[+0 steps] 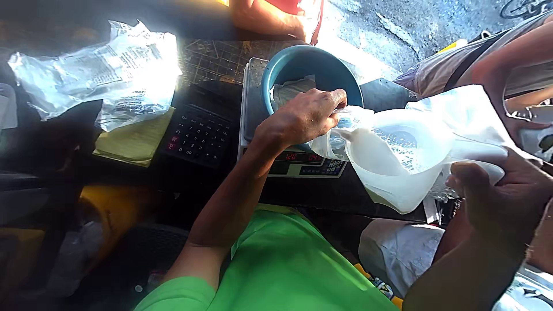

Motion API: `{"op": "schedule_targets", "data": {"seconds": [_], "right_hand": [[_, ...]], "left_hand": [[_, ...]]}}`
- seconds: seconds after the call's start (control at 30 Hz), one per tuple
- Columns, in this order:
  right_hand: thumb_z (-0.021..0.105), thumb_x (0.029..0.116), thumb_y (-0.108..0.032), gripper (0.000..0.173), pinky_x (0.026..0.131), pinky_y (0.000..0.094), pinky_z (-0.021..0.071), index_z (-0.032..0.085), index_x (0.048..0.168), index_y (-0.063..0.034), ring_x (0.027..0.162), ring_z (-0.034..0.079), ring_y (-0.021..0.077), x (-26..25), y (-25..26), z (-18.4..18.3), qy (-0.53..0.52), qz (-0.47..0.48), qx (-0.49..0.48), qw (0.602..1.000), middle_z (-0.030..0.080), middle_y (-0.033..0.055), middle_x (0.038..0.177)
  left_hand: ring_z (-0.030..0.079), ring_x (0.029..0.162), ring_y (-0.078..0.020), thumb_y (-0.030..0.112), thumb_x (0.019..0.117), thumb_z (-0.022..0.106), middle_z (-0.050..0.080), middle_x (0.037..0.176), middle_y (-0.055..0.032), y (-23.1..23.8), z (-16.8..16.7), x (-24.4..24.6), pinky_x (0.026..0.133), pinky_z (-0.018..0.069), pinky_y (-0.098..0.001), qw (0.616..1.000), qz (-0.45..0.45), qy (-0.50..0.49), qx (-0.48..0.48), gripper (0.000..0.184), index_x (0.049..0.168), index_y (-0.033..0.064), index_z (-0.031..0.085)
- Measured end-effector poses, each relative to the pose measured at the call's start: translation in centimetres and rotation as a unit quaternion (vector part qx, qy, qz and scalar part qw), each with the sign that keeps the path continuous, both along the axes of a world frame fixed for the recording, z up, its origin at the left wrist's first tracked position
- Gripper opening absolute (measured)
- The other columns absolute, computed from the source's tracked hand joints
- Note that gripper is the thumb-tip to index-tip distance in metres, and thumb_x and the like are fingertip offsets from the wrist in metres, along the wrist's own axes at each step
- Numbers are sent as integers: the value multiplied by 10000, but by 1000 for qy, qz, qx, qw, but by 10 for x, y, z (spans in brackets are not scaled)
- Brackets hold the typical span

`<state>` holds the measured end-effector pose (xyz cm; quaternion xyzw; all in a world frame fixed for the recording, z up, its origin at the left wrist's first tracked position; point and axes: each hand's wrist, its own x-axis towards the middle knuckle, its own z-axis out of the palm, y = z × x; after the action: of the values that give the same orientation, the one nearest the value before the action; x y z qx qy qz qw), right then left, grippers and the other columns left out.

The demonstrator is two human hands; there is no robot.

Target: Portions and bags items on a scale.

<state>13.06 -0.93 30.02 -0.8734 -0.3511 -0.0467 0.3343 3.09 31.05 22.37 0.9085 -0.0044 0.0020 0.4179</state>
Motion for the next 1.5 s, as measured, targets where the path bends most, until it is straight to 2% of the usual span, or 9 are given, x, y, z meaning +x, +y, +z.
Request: {"op": "schedule_targets", "data": {"seconds": [0.23, 0.4, 0.5, 0.87, 1.0, 1.1, 1.17, 1.33, 1.5], "right_hand": [[708, 921, -476, 291, 540, 164, 512, 645, 965, -195, 592, 570, -66, -9, 4, -16, 43, -2, 92, 995, 609, -213, 735], [734, 908, -463, 288, 525, 191, 510, 664, 1011, -203, 590, 579, -38, -2, -4, -17, 38, 5, 124, 992, 643, -189, 764], [729, 905, -455, 261, 533, 170, 508, 625, 952, -220, 587, 573, -52, -3, 0, -9, 35, -3, 114, 993, 608, -209, 729], [705, 904, -559, 442, 582, 153, 502, 636, 997, -132, 625, 566, -75, 8, 1, 13, 15, 9, 11, 1000, 602, -168, 753], [681, 883, -641, 540, 616, 145, 503, 646, 948, -106, 666, 566, -96, 8, 2, 19, -27, -9, -52, 998, 603, -126, 767], [662, 874, -686, 614, 584, 231, 495, 661, 931, -75, 630, 564, -20, 15, -1, 19, -52, -9, -88, 995, 609, -43, 737], [648, 868, -711, 645, 584, 217, 494, 661, 933, -70, 627, 560, -27, 16, 0, 20, -57, -4, -104, 993, 609, -43, 735], [674, 885, -652, 611, 652, 190, 513, 663, 928, -42, 705, 579, -49, 14, 7, 25, -47, 16, -98, 994, 633, -30, 802], [675, 920, -573, 503, 638, 146, 505, 679, 920, -71, 700, 570, -97, 9, 2, 22, -18, 38, -70, 997, 639, -96, 791]], "left_hand": [[625, 772, -154, 282, 1039, 570, 645, 882, -9, 2, 0, 5, 688, 512, -376, 1000, -6, -1, 10, 191, 1172, 161, 632], [620, 768, -150, 347, 1044, 571, 640, 882, -9, 1, 4, 7, 696, 513, -372, 1000, -8, 8, 17, 243, 1195, 163, 622], [609, 744, -150, 365, 1036, 587, 627, 860, -8, 1, 5, 6, 685, 509, -368, 1000, -3, 13, 13, 274, 1214, 159, 618], [619, 768, -157, 339, 1034, 595, 634, 882, -20, 2, 5, 2, 706, 518, -373, 1000, 6, 24, 18, 279, 1238, 149, 608], [624, 768, -175, 239, 1023, 588, 642, 878, -27, 1, 6, 2, 688, 514, -387, 999, 4, 37, 19, 236, 1246, 163, 609], [633, 786, -175, 232, 1026, 589, 652, 904, -35, 1, 6, 3, 705, 524, -387, 999, 4, 37, 15, 252, 1267, 162, 604], [621, 761, -173, 231, 1025, 585, 641, 873, -29, 0, 4, 4, 689, 515, -389, 1000, 5, 27, 10, 232, 1244, 159, 606], [613, 745, -182, 195, 1027, 566, 633, 858, -34, 0, 4, 3, 677, 508, -403, 1000, 2, 20, -6, 219, 1236, 147, 608], [640, 786, -204, 188, 1024, 579, 659, 903, -55, -2, 2, 1, 711, 533, -435, 1000, 5, 10, -13, 230, 1245, 131, 615]]}}
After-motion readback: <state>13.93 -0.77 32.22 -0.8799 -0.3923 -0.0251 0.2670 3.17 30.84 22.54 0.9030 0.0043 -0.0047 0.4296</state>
